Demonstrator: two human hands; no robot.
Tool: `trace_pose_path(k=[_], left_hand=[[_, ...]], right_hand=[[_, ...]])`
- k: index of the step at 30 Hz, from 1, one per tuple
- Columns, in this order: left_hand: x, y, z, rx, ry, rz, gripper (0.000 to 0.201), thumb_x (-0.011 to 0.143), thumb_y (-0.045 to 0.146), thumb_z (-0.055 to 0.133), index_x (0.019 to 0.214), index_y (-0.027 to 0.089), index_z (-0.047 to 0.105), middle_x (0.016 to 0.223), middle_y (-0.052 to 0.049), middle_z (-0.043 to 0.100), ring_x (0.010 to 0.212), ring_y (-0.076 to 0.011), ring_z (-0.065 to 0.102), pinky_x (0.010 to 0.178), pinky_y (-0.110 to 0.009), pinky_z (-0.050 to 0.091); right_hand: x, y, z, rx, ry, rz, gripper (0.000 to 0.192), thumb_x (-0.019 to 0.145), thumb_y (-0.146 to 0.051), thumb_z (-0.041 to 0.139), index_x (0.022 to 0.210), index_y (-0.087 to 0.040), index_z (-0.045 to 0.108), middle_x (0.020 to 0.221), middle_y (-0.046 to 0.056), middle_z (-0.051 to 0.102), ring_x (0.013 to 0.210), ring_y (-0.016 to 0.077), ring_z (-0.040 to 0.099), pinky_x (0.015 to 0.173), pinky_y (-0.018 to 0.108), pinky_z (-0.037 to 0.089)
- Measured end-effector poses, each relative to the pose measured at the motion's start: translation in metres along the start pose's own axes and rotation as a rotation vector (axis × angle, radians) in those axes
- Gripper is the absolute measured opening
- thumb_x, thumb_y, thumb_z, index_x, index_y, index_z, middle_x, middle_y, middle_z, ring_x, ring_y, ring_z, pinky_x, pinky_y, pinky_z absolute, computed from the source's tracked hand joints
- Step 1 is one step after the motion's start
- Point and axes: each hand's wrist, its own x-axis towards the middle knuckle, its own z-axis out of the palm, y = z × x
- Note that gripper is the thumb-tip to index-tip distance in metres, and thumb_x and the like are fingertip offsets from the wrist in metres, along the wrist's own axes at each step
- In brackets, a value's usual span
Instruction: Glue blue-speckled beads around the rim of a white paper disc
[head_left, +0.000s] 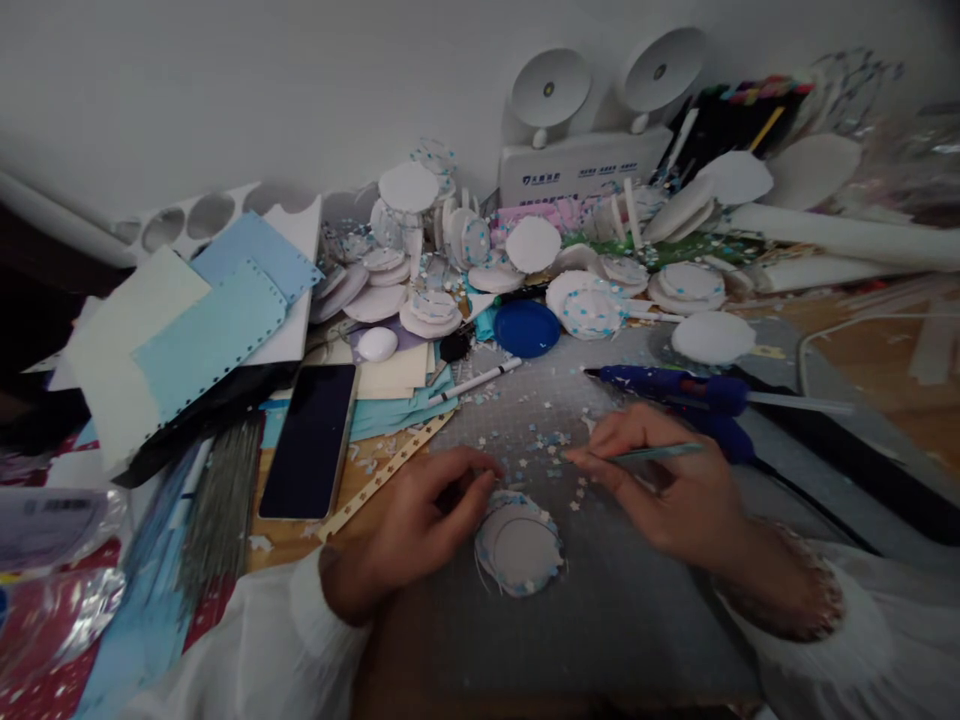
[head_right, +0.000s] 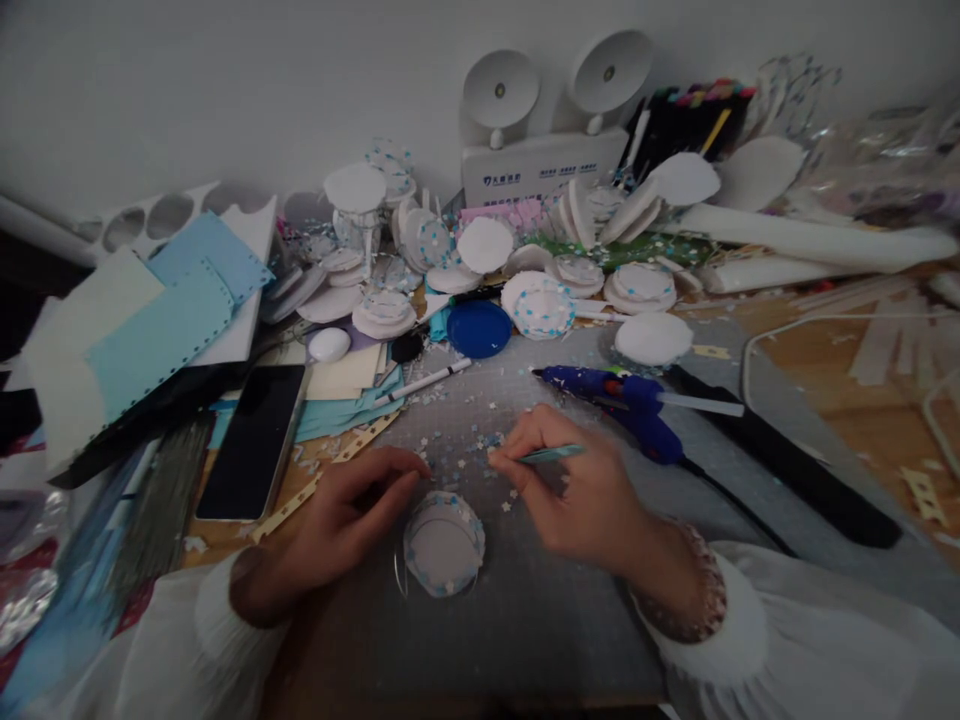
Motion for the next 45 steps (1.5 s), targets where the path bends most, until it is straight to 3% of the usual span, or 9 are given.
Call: trace_pose_path(k=[5,13,19,22,27,35,41,45], left_hand=[[-0.002,-0.002,0.001,-0.003,-0.004,-0.001,0.02,0.092,0.025,0.049,0.093,0.016,0.066,0.072,-0.002,0.067,0.064,-0.0128,0.06,0.055,-0.021,0.044],[-0.001,-0.002,0.001,-0.004,0.0,-0.004,0.019,0.091,0.025,0.049,0.093,0.016,0.066,0.071,-0.002,0.067,0.063,-0.0127,0.06,0.054,-0.021,0.044],[-0.002,-0.002,0.001,-0.002,-0.001,0.0,0.02,0.092,0.025,0.049,0.091,0.015,0.066,0.074,-0.004,0.068,0.065,-0.013,0.06,0.055,-0.022,0.044],[-0.002,-0.002,0.001,0.003,-0.002,-0.003,0.021,0.091,0.025,0.049,0.092,0.014,0.066,0.073,-0.004,0.068,0.064,-0.013,0.06,0.054,-0.021,0.043],[-0.001,-0.002,0.001,-0.006,-0.006,-0.011,0.022,0.092,0.027,0.048,0.092,0.014,0.066,0.071,-0.004,0.067,0.063,-0.0128,0.059,0.055,-0.021,0.043],[-0.001,-0.004,0.001,-0.01,-0.017,-0.009,0.021,0.092,0.026,0.048,0.092,0.015,0.066,0.076,-0.004,0.069,0.065,-0.0128,0.06,0.055,-0.021,0.043],[-0.001,-0.004,0.001,0.001,-0.015,-0.011,0.021,0.092,0.026,0.049,0.092,0.014,0.067,0.077,-0.006,0.07,0.066,-0.0134,0.061,0.054,-0.021,0.042],[0.0,-0.003,0.002,0.0,-0.008,-0.005,0.023,0.092,0.026,0.048,0.092,0.014,0.067,0.076,-0.006,0.07,0.066,-0.0136,0.061,0.054,-0.021,0.042]], right_hand=[[-0.004,0.007,0.0,-0.058,-0.219,0.075,0.012,0.083,-0.016,0.06,0.077,-0.022,0.053,0.069,0.0,0.062,0.062,0.0151,0.061,0.057,0.027,0.048],[-0.001,0.004,0.001,-0.023,-0.016,-0.031,0.014,0.081,-0.012,0.063,0.08,-0.023,0.054,0.069,-0.001,0.062,0.065,0.016,0.064,0.059,0.027,0.05],[0.003,0.007,-0.01,-0.061,-0.346,-0.021,0.005,0.086,-0.019,0.06,0.083,-0.022,0.056,0.076,0.0,0.065,0.07,0.0151,0.063,0.063,0.028,0.05],[0.003,0.008,-0.01,-0.069,-0.386,-0.043,0.003,0.087,-0.02,0.059,0.084,-0.021,0.057,0.078,0.001,0.065,0.073,0.0154,0.063,0.068,0.03,0.051],[0.001,0.01,-0.005,-0.023,-0.321,-0.031,0.007,0.087,-0.019,0.059,0.08,-0.021,0.058,0.074,0.0,0.066,0.069,0.0143,0.064,0.068,0.028,0.052],[0.003,0.003,-0.007,-0.026,-0.067,-0.018,0.01,0.083,-0.015,0.064,0.079,-0.022,0.058,0.073,0.0,0.068,0.069,0.0151,0.067,0.061,0.025,0.051],[0.006,0.007,-0.019,-0.11,-0.372,0.072,0.007,0.086,-0.023,0.059,0.08,-0.021,0.056,0.073,0.001,0.066,0.065,0.015,0.065,0.057,0.025,0.048],[0.005,0.011,-0.018,-0.104,-0.4,0.039,0.005,0.087,-0.023,0.058,0.084,-0.021,0.056,0.076,0.001,0.065,0.069,0.0142,0.064,0.062,0.026,0.048]])
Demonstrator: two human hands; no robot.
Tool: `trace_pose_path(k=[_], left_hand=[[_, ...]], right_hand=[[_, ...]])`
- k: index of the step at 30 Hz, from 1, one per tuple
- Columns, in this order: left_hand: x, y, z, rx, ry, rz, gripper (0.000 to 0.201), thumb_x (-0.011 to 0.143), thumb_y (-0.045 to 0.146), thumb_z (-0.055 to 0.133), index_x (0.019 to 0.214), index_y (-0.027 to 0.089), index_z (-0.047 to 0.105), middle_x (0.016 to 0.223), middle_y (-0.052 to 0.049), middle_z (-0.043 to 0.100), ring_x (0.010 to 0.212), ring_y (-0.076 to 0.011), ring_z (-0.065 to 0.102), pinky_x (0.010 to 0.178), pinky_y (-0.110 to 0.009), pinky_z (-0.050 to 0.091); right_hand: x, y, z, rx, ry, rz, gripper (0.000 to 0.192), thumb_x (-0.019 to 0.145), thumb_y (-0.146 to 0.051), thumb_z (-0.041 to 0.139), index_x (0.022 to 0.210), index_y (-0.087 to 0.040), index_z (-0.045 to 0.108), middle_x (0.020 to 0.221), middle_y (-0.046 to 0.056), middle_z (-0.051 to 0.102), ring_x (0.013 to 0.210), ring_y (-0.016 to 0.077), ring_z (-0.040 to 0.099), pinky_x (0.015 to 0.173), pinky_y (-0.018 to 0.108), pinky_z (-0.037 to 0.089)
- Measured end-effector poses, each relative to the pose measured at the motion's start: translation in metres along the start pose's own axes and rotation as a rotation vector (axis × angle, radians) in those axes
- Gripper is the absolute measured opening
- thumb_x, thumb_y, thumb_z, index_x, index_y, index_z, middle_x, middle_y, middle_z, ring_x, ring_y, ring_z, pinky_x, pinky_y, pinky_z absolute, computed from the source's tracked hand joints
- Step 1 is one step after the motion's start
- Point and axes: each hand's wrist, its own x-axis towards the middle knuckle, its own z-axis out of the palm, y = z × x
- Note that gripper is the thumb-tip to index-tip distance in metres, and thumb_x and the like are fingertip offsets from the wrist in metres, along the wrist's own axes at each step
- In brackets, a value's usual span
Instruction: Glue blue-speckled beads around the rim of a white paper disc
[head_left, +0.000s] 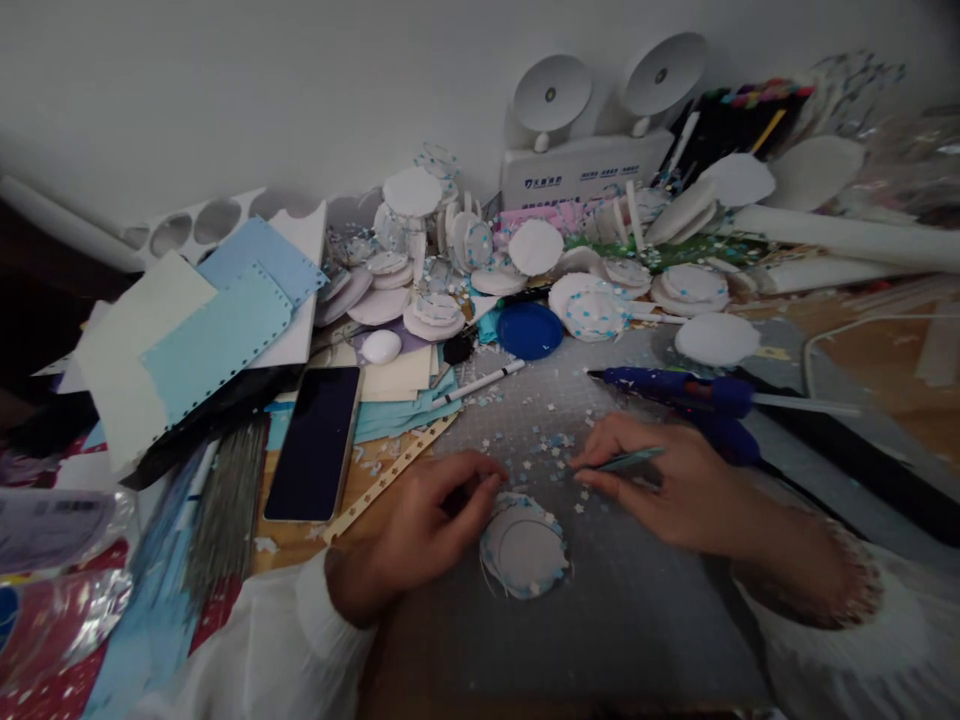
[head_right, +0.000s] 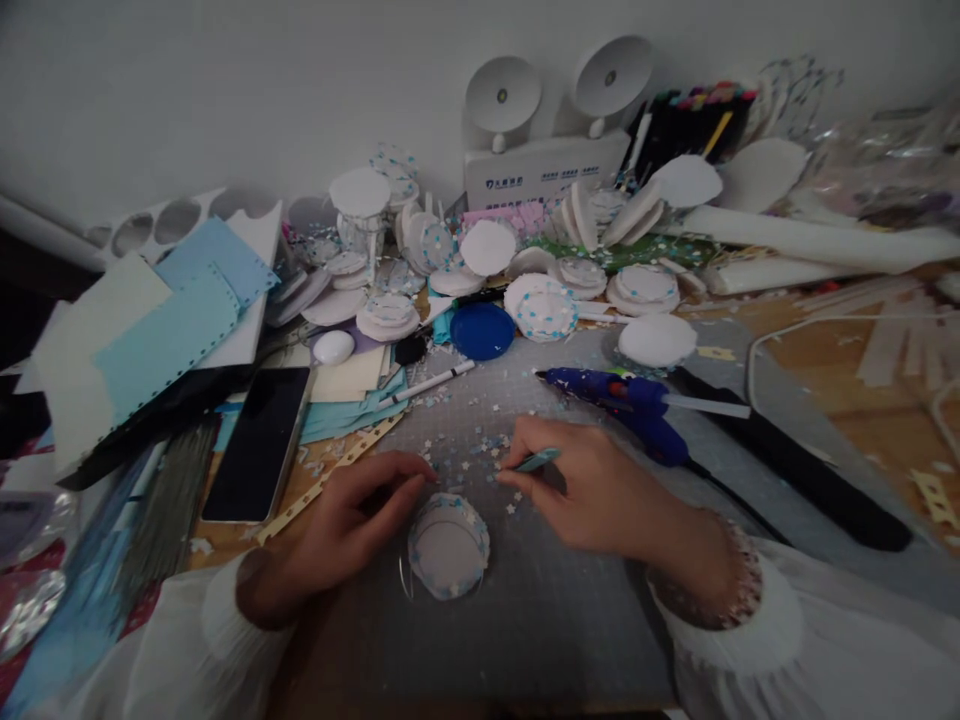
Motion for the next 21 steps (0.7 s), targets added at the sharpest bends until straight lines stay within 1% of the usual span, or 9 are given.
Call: trace_pose_path(k=[6,11,13,15,18,21], left_hand=[[0.001,0.001,0.0,0.005,-0.008,0.003,0.023,0.091,0.026,0.047,0.09,0.013,0.067,0.075,-0.006,0.069,0.065,-0.0138,0.061,0.055,-0.021,0.043],[-0.001,-0.002,-0.001,0.001,-0.026,-0.011,0.024,0.092,0.027,0.047,0.094,0.015,0.067,0.075,-0.005,0.068,0.066,-0.0138,0.061,0.057,-0.022,0.044],[-0.001,-0.002,0.0,-0.001,-0.02,-0.008,0.024,0.092,0.027,0.047,0.093,0.015,0.067,0.073,-0.004,0.067,0.065,-0.0135,0.06,0.056,-0.022,0.044],[-0.001,-0.002,0.0,-0.014,-0.014,-0.009,0.023,0.092,0.027,0.048,0.093,0.014,0.067,0.069,-0.003,0.066,0.062,-0.013,0.058,0.055,-0.021,0.043],[0.0,0.001,0.001,-0.048,-0.004,-0.02,0.023,0.091,0.026,0.049,0.092,0.014,0.068,0.064,-0.002,0.062,0.058,-0.0117,0.055,0.052,-0.021,0.041],[0.001,0.004,0.0,-0.094,0.023,-0.03,0.021,0.089,0.026,0.053,0.094,0.013,0.069,0.061,0.0,0.058,0.054,-0.0099,0.05,0.049,-0.019,0.038]], right_hand=[[0.001,0.0,0.006,0.011,0.045,-0.074,0.004,0.087,-0.018,0.059,0.086,-0.021,0.056,0.079,0.0,0.066,0.072,0.0135,0.064,0.066,0.026,0.049],[0.001,-0.001,0.012,0.047,0.12,-0.029,0.007,0.085,-0.015,0.061,0.082,-0.021,0.058,0.075,0.0,0.068,0.07,0.0144,0.066,0.064,0.026,0.051],[0.002,-0.002,0.013,0.061,0.17,-0.026,0.008,0.084,-0.014,0.062,0.081,-0.022,0.06,0.074,-0.001,0.068,0.068,0.0139,0.066,0.061,0.025,0.051],[0.003,-0.005,0.013,0.087,0.248,-0.042,0.009,0.082,-0.014,0.064,0.08,-0.022,0.06,0.073,-0.001,0.068,0.067,0.0137,0.066,0.06,0.024,0.051],[0.005,-0.013,0.012,0.204,0.387,-0.037,0.013,0.08,-0.014,0.067,0.078,-0.022,0.058,0.07,-0.001,0.065,0.068,0.0138,0.066,0.058,0.023,0.052],[0.007,-0.022,0.014,0.429,0.452,0.036,0.014,0.081,-0.017,0.068,0.075,-0.022,0.057,0.063,-0.002,0.06,0.064,0.0137,0.067,0.056,0.023,0.053]])
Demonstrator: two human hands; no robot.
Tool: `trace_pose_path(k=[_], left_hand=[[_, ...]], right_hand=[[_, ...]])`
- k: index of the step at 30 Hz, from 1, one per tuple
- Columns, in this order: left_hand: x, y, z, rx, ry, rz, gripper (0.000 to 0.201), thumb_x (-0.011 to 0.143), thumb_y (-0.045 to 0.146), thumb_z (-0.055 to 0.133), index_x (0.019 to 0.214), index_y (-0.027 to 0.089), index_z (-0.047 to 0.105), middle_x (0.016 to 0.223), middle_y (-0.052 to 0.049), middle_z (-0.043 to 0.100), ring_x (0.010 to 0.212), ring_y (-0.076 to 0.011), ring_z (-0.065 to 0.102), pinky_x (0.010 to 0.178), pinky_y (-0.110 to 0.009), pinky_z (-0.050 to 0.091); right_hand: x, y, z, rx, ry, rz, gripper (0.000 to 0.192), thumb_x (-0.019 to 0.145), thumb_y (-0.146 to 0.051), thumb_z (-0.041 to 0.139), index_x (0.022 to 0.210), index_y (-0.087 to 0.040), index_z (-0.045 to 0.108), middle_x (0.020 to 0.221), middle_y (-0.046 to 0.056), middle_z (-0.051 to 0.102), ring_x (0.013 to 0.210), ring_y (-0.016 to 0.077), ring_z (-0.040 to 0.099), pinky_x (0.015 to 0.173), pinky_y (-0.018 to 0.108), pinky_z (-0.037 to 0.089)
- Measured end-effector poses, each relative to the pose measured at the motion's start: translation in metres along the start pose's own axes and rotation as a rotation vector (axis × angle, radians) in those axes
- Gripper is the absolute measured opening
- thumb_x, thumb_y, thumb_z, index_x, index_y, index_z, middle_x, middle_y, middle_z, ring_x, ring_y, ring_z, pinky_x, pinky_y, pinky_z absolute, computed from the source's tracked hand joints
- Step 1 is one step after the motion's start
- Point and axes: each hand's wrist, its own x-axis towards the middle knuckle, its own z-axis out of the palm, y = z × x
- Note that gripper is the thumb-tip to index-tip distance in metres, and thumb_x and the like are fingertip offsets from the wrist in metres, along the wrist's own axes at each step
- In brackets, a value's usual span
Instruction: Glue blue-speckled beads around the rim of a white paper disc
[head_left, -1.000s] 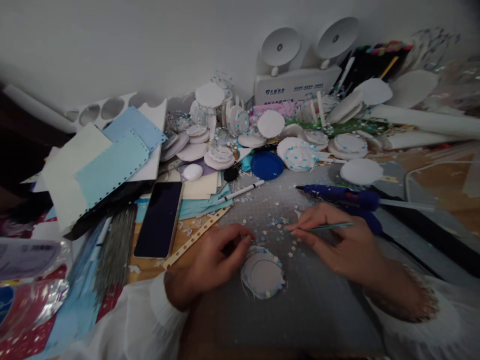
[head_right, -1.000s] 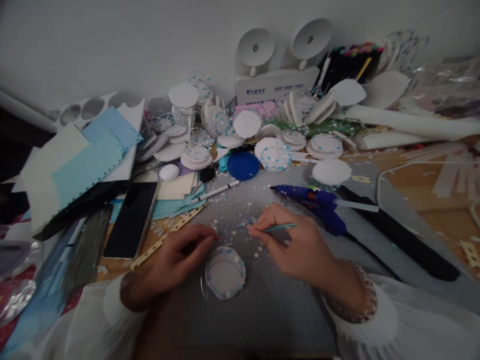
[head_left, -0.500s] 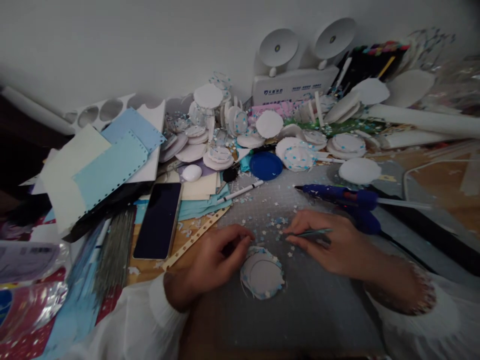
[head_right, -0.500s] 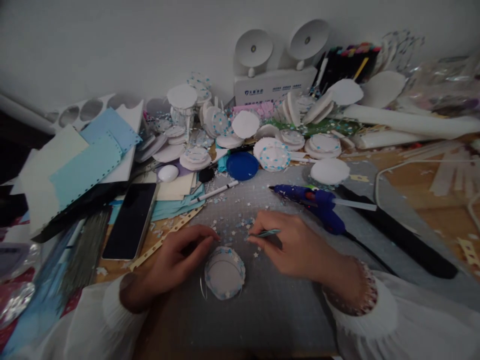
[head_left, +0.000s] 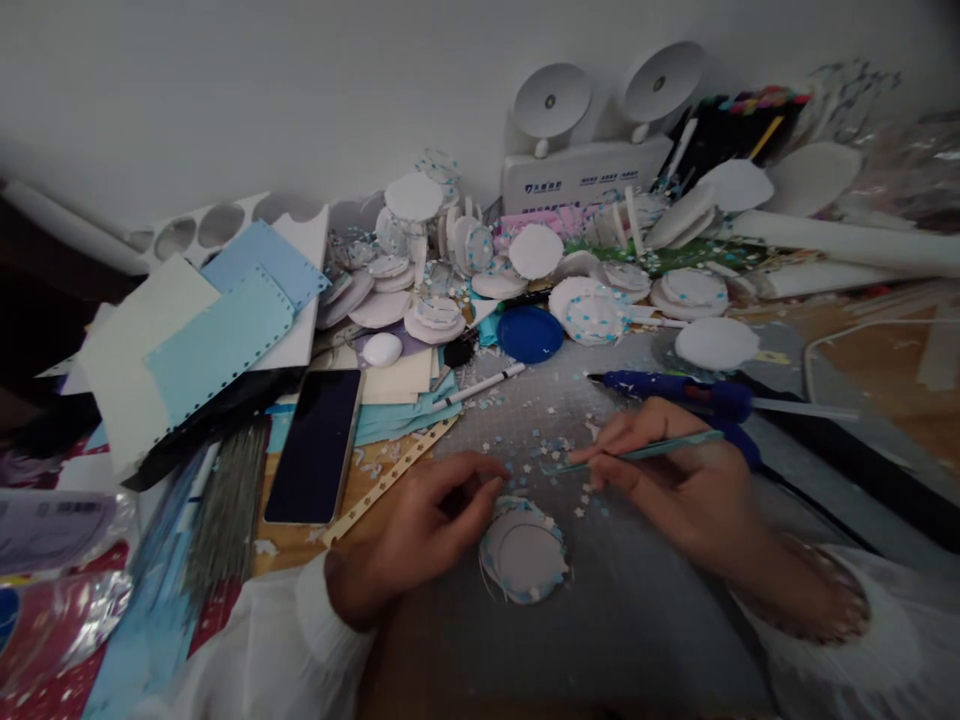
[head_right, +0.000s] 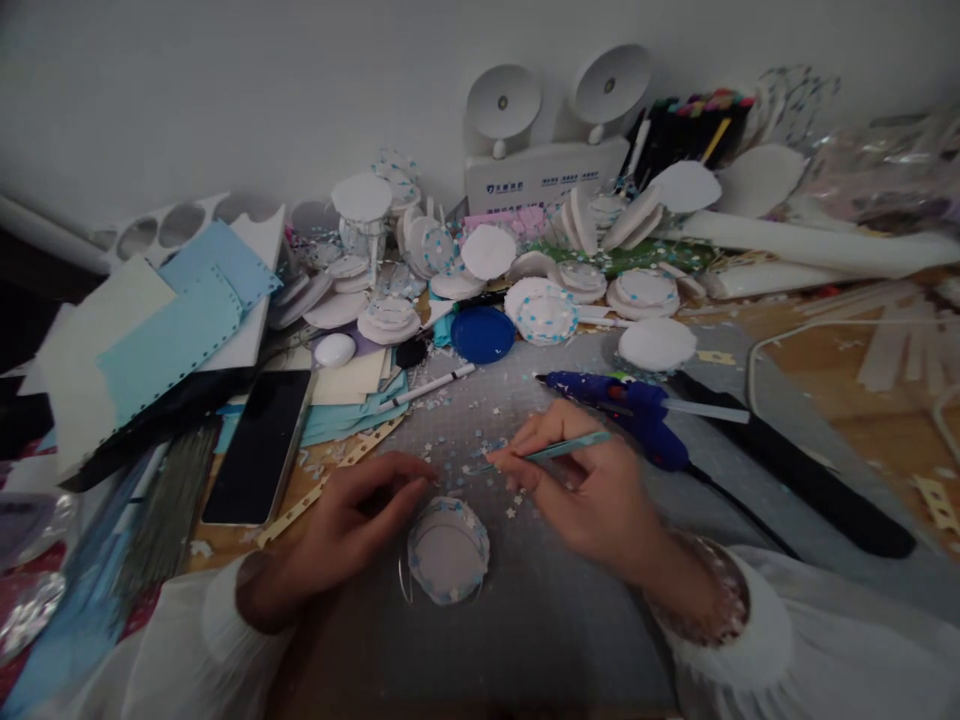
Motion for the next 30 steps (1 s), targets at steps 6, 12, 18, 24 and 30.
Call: trace_pose_path(k=[6,12,18,24,30], left_hand=[[-0.002,0.004,0.002,-0.177,-0.035,-0.012,0.027,0.085,0.028,0.062,0.105,0.012,0.07,0.058,0.004,0.048,0.049,-0.0069,0.04,0.044,-0.017,0.032],[-0.003,0.005,0.002,-0.154,-0.004,0.048,0.021,0.082,0.024,0.066,0.098,0.012,0.073,0.057,0.003,0.048,0.049,-0.0061,0.039,0.044,-0.016,0.03],[-0.002,0.003,0.002,-0.104,0.005,0.034,0.016,0.082,0.026,0.067,0.085,0.012,0.074,0.06,0.0,0.057,0.053,-0.008,0.045,0.048,-0.017,0.035],[-0.001,0.0,0.003,-0.217,0.064,-0.036,0.016,0.08,0.027,0.069,0.083,0.012,0.073,0.057,0.002,0.052,0.05,-0.0068,0.042,0.046,-0.017,0.031],[0.0,0.003,0.001,-0.296,0.076,-0.129,0.021,0.078,0.031,0.07,0.084,0.011,0.071,0.057,0.002,0.05,0.05,-0.0074,0.041,0.047,-0.019,0.031]], right_hand=[[-0.007,-0.003,0.013,0.325,0.014,0.299,0.017,0.083,-0.03,0.069,0.076,-0.022,0.055,0.074,0.0,0.068,0.052,0.011,0.063,0.051,0.024,0.053],[-0.013,-0.001,0.019,0.43,-0.043,0.502,0.021,0.083,-0.035,0.068,0.079,-0.024,0.051,0.07,-0.001,0.069,0.056,0.0125,0.063,0.052,0.023,0.05],[-0.016,0.003,0.022,0.425,-0.025,0.542,0.024,0.08,-0.039,0.07,0.079,-0.023,0.051,0.076,0.002,0.069,0.056,0.0129,0.062,0.052,0.026,0.051],[-0.01,-0.001,0.024,0.506,0.031,0.517,0.021,0.079,-0.034,0.072,0.079,-0.023,0.054,0.076,0.001,0.07,0.056,0.0123,0.062,0.05,0.024,0.049],[-0.006,-0.002,0.021,0.529,0.114,0.48,0.019,0.079,-0.032,0.073,0.078,-0.022,0.056,0.079,0.001,0.072,0.057,0.0113,0.063,0.053,0.023,0.053]])
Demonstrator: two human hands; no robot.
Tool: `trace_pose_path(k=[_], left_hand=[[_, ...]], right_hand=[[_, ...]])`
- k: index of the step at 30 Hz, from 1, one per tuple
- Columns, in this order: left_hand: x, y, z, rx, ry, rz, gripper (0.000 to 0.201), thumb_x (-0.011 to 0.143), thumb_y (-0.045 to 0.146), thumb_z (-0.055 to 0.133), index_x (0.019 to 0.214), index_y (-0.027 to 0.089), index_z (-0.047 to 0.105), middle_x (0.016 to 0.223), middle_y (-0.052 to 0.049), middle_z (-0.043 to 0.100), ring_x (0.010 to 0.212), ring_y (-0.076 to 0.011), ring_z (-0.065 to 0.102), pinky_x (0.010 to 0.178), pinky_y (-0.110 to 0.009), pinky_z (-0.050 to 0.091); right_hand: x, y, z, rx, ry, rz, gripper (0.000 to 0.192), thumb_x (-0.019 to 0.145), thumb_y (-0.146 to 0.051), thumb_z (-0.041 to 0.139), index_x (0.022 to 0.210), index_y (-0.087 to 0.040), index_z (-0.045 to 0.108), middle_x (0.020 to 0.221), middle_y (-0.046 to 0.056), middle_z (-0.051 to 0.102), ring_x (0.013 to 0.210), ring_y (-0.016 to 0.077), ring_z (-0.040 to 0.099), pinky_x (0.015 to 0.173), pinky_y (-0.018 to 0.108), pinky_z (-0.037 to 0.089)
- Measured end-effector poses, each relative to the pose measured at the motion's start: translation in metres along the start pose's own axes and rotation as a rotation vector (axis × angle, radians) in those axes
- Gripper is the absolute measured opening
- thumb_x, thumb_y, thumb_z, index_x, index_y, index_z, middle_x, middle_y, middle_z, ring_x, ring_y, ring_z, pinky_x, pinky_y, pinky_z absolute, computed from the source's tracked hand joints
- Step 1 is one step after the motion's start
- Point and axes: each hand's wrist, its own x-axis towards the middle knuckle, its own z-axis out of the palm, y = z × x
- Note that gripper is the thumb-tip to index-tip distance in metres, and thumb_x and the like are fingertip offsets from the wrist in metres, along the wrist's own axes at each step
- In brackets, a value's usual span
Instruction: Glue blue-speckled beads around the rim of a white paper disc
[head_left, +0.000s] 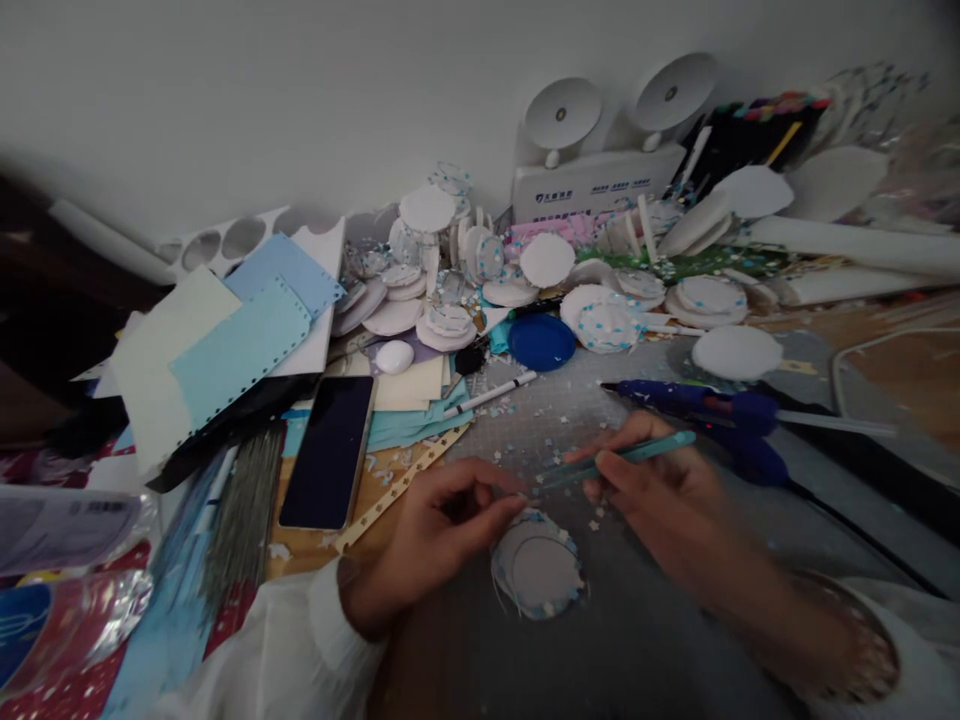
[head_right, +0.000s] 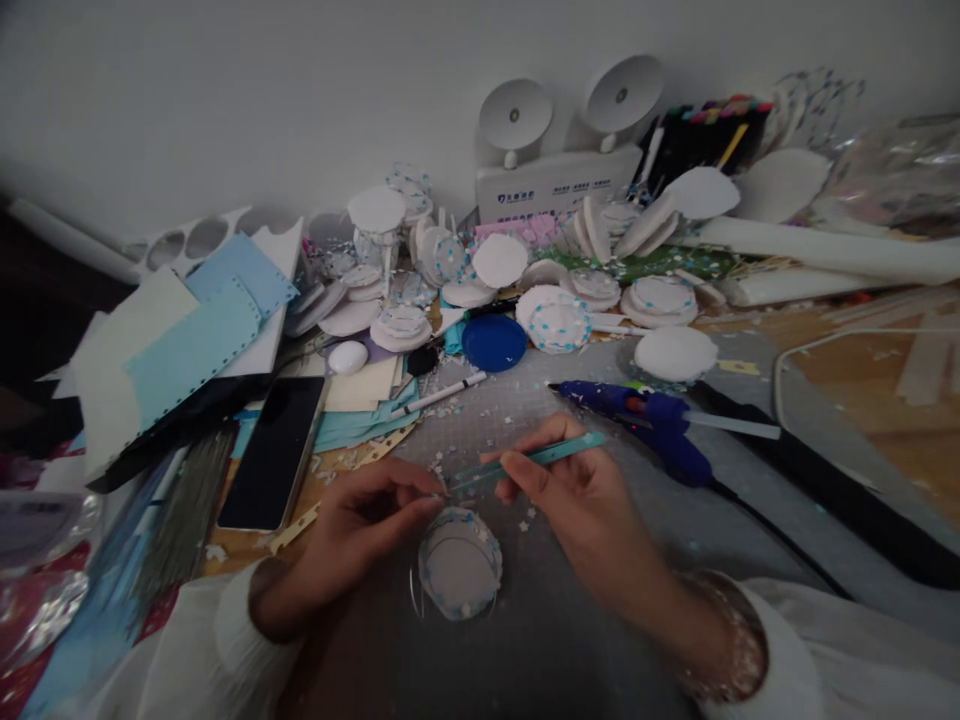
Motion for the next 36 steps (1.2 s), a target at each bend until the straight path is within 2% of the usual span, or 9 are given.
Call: trace_pose_path(k=[5,8,11,17,27,32,36], left_hand=[[0.001,-0.002,-0.001,-0.021,-0.002,-0.028,0.021,0.079,0.032,0.07,0.083,0.011,0.071,0.056,0.003,0.048,0.05,-0.0071,0.04,0.047,-0.019,0.03],[0.001,-0.002,-0.001,-0.014,0.006,-0.011,0.019,0.078,0.031,0.07,0.08,0.012,0.071,0.054,0.003,0.047,0.049,-0.007,0.04,0.046,-0.018,0.03],[0.002,0.001,-0.002,-0.003,-0.002,-0.007,0.02,0.077,0.031,0.07,0.077,0.011,0.07,0.054,0.002,0.049,0.05,-0.0072,0.04,0.046,-0.018,0.031],[0.001,-0.001,0.0,-0.018,-0.02,-0.005,0.023,0.077,0.033,0.07,0.078,0.011,0.072,0.053,0.001,0.05,0.049,-0.0074,0.041,0.045,-0.018,0.031],[-0.002,-0.004,0.0,0.004,-0.059,-0.008,0.021,0.078,0.031,0.069,0.078,0.011,0.075,0.054,-0.002,0.056,0.049,-0.0089,0.044,0.045,-0.02,0.034],[-0.002,-0.003,0.0,0.007,-0.048,-0.003,0.02,0.078,0.028,0.068,0.081,0.01,0.076,0.054,-0.001,0.057,0.048,-0.0079,0.043,0.044,-0.019,0.034],[-0.001,-0.001,0.001,-0.003,-0.046,-0.003,0.019,0.08,0.027,0.066,0.082,0.011,0.075,0.065,-0.006,0.068,0.053,-0.0096,0.051,0.047,-0.02,0.038]], right_hand=[[-0.002,0.001,-0.004,-0.071,-0.025,-0.012,0.018,0.08,-0.031,0.072,0.08,-0.023,0.056,0.085,0.002,0.073,0.063,0.0126,0.068,0.059,0.024,0.057],[-0.004,0.0,-0.003,-0.149,-0.046,-0.038,0.017,0.08,-0.03,0.071,0.08,-0.023,0.055,0.087,0.002,0.074,0.063,0.0134,0.069,0.056,0.023,0.057],[-0.007,-0.002,-0.001,-0.198,-0.065,-0.091,0.016,0.079,-0.028,0.073,0.079,-0.025,0.057,0.086,0.001,0.074,0.065,0.0145,0.07,0.057,0.024,0.059],[-0.011,-0.003,0.003,-0.255,-0.097,-0.214,0.016,0.079,-0.019,0.071,0.08,-0.028,0.059,0.085,-0.002,0.074,0.082,0.0155,0.072,0.066,0.023,0.061],[-0.01,0.001,0.004,-0.318,-0.047,-0.224,0.015,0.078,-0.02,0.072,0.08,-0.028,0.06,0.085,-0.001,0.073,0.082,0.0157,0.072,0.067,0.024,0.062],[-0.009,0.0,0.003,-0.335,-0.041,-0.233,0.013,0.079,-0.022,0.071,0.08,-0.026,0.059,0.084,0.001,0.073,0.076,0.0167,0.072,0.058,0.024,0.06],[-0.007,-0.002,0.002,-0.408,0.006,-0.31,0.011,0.079,-0.021,0.07,0.079,-0.027,0.061,0.083,0.0,0.071,0.078,0.0142,0.07,0.063,0.022,0.059]])
